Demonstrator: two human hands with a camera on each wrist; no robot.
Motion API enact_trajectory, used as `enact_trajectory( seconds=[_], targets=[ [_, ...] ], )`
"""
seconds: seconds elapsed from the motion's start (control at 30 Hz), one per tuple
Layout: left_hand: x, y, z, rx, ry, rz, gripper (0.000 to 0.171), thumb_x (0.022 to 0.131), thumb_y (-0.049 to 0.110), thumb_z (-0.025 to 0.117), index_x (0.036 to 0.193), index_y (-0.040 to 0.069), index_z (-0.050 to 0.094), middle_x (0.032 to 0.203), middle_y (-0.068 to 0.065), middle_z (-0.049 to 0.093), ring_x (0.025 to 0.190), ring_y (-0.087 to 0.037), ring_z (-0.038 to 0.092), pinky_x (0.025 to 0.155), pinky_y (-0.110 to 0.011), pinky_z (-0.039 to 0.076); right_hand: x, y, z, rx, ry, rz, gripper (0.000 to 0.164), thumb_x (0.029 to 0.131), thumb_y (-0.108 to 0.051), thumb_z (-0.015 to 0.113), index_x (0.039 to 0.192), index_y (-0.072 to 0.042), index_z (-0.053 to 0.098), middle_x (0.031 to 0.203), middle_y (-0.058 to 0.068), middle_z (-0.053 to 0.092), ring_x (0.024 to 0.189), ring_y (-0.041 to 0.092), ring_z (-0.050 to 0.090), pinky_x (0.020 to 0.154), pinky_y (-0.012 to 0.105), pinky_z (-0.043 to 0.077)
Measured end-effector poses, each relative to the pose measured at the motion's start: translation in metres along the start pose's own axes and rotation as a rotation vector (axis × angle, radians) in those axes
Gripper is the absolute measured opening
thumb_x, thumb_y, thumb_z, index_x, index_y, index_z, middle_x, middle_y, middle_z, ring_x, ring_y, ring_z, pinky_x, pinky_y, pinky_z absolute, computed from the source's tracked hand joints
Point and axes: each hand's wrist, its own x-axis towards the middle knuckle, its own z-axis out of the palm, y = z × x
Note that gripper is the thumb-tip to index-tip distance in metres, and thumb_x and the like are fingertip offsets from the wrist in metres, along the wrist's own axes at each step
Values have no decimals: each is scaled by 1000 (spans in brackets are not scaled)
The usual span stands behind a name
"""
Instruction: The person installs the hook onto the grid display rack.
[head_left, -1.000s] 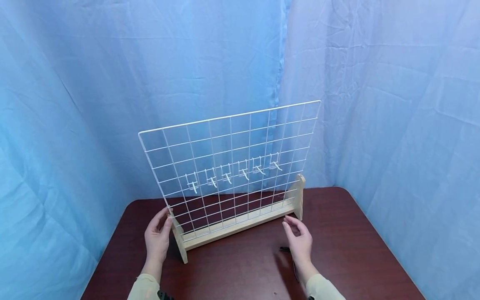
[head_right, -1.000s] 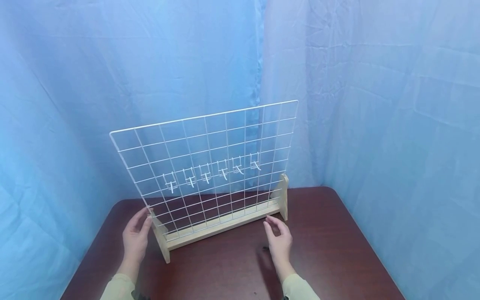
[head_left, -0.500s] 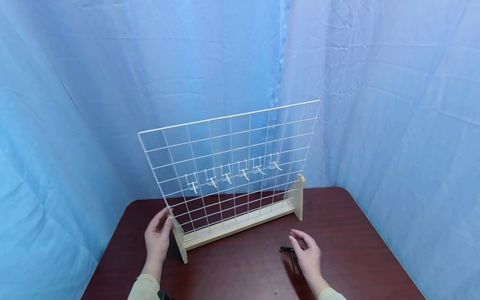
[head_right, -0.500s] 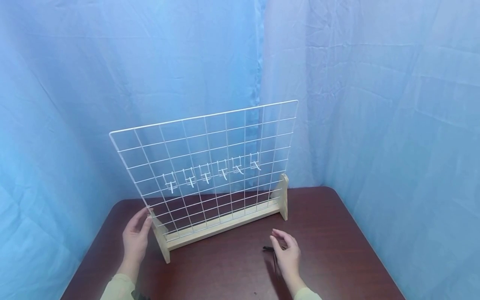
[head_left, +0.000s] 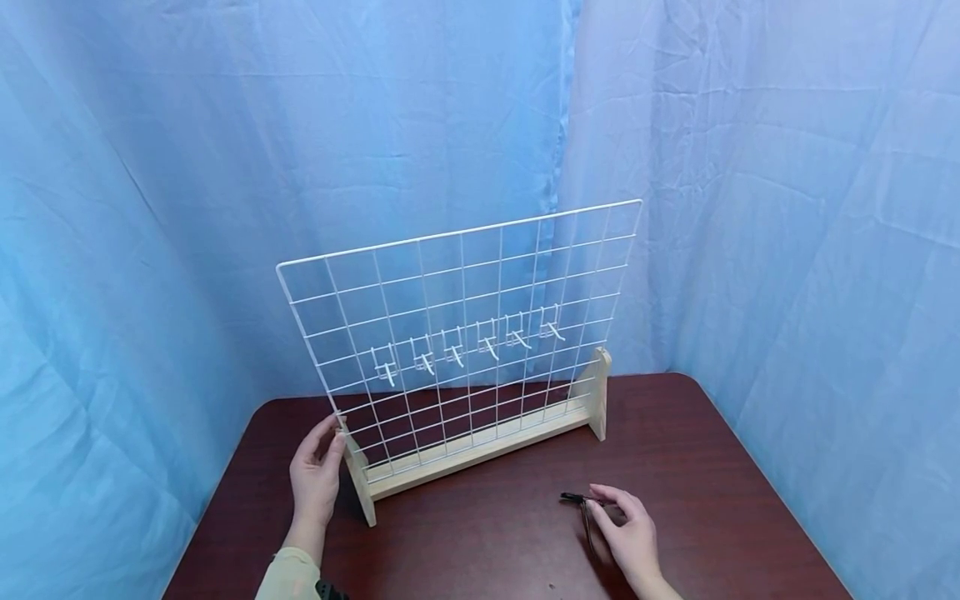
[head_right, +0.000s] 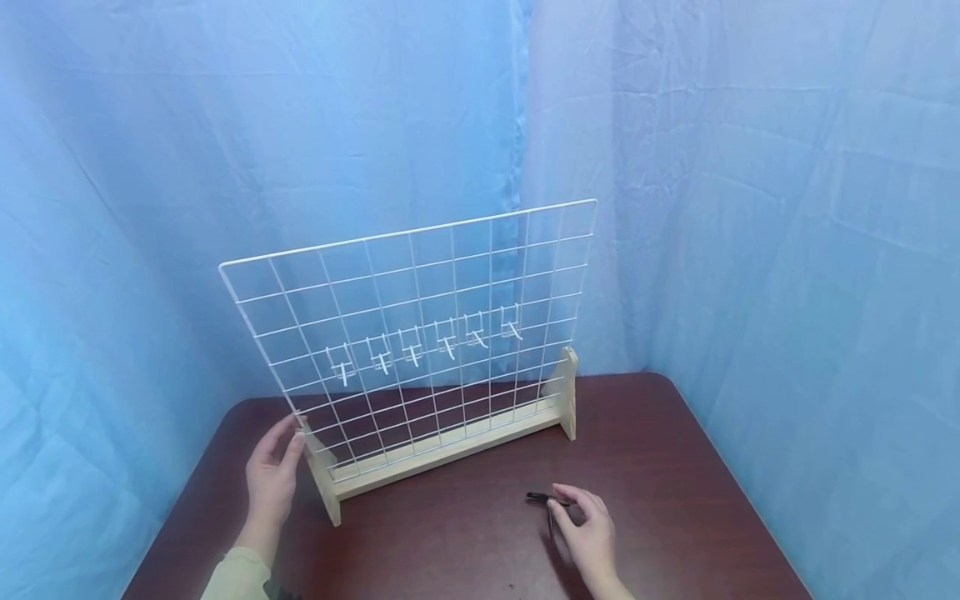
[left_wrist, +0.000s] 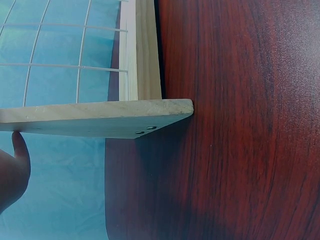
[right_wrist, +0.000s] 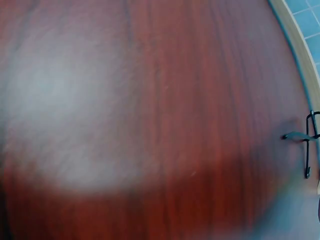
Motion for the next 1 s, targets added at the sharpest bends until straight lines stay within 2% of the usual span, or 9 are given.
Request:
enact_trajectory(
  seconds=[0.3, 0.47, 0.63, 0.73, 1.0],
  targets=[
    [0, -2, 0, 5, 9, -22, 34, 94, -10, 59, 128, -7, 61, 116, 7, 69, 107, -10, 59, 85, -13, 48, -13, 14, -7, -121, -35, -121, 36, 65, 4, 88, 97, -9, 77, 95, 1, 74, 92, 15, 59, 87, 5, 32],
    [1, -1, 0, 7, 12, -25, 35, 92, -14, 59, 127, -10, 60, 119, -4, 70, 108, -12, 59, 86, -13, 49, -18, 22, -10, -173, -60, -181, 41, 61, 1, 90, 98, -11, 76, 96, 0, 72, 93, 19, 60, 89, 9, 33],
    [-1, 19, 4, 28, -7, -25, 34, 92, -14, 58, 126, -13, 58, 122, -19, 66, 108, -15, 59, 86, -14, 49, -20, 29, -14, -205, -101, -258, 46, 59, -3, 92, 102, -10, 75, 98, 1, 72, 94, 23, 59, 91, 9, 31],
    [-2, 27, 5, 27, -13, -23, 33, 93, -13, 59, 126, -13, 58, 121, -18, 66, 107, -13, 60, 85, -14, 49, -21, 34, -16, -202, -131, -294, 49, 59, -5, 92, 105, -8, 74, 98, 1, 72, 94, 22, 59, 92, 7, 29],
    [2, -2, 0, 16, 4, -25, 35, 92, -14, 59, 128, -10, 59, 119, -5, 69, 107, -11, 59, 85, -13, 49, -25, 45, -18, -234, -203, -359, 59, 60, -14, 93, 115, -10, 72, 107, 0, 70, 99, 22, 59, 98, 8, 26]
  ],
)
